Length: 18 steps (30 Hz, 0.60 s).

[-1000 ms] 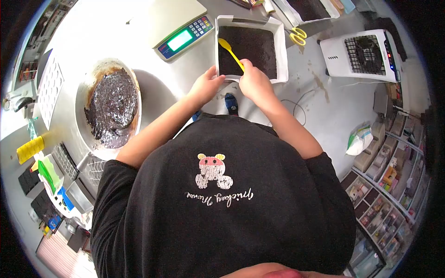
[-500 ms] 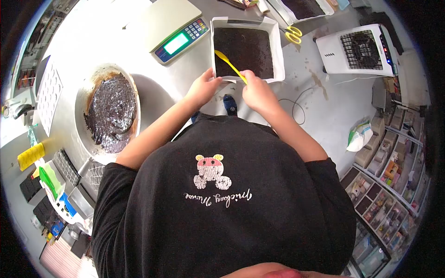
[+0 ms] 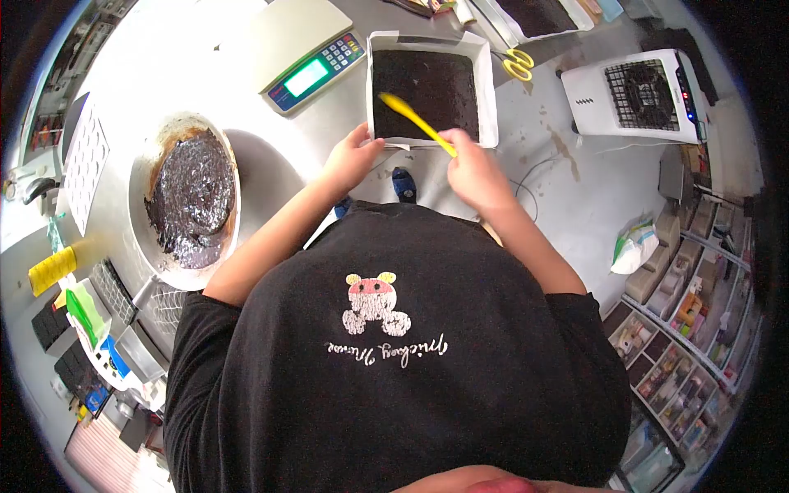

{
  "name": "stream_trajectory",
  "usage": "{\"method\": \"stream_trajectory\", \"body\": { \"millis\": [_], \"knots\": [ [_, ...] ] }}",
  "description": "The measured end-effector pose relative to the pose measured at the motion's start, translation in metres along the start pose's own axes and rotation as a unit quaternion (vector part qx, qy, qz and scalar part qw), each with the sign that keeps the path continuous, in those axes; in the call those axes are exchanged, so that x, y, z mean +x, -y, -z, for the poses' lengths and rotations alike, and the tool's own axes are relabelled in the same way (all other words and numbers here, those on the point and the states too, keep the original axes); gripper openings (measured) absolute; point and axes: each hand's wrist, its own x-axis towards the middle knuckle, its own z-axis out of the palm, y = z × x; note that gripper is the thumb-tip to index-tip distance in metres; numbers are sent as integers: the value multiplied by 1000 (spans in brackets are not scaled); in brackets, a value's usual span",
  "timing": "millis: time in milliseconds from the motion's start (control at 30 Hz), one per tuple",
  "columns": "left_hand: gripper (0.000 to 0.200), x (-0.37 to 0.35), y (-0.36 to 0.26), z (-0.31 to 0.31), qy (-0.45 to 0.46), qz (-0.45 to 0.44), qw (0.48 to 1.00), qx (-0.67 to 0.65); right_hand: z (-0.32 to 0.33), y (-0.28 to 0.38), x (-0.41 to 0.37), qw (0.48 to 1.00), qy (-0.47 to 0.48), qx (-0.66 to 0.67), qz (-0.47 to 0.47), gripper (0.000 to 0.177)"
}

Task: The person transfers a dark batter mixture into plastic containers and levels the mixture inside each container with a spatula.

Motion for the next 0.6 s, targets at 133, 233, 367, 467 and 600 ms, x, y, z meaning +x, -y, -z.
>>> {"method": "stream_trajectory", "body": {
  "millis": [133,233,367,467,600],
  "knots": [
    [41,-1,0,0,4,-7,1000,3,-8,-16,23,998,-41,-18,-36,35],
    [56,0,2,0,-19,-12,1000,-9,-19,-8,17,996,50,-32,-67,38],
    [57,-15,-19,1,3,-7,1000,-26,-10,-4,4,999,38,-19,-11,33],
    [58,-3,-1,-1,-16,-16,1000,-12,-2,-12,23,999,-47,-14,15,33],
    [48,3,6,-4,-18,-22,1000,1,-13,-19,60,998,-54,-38,-2,35]
  ]
}}
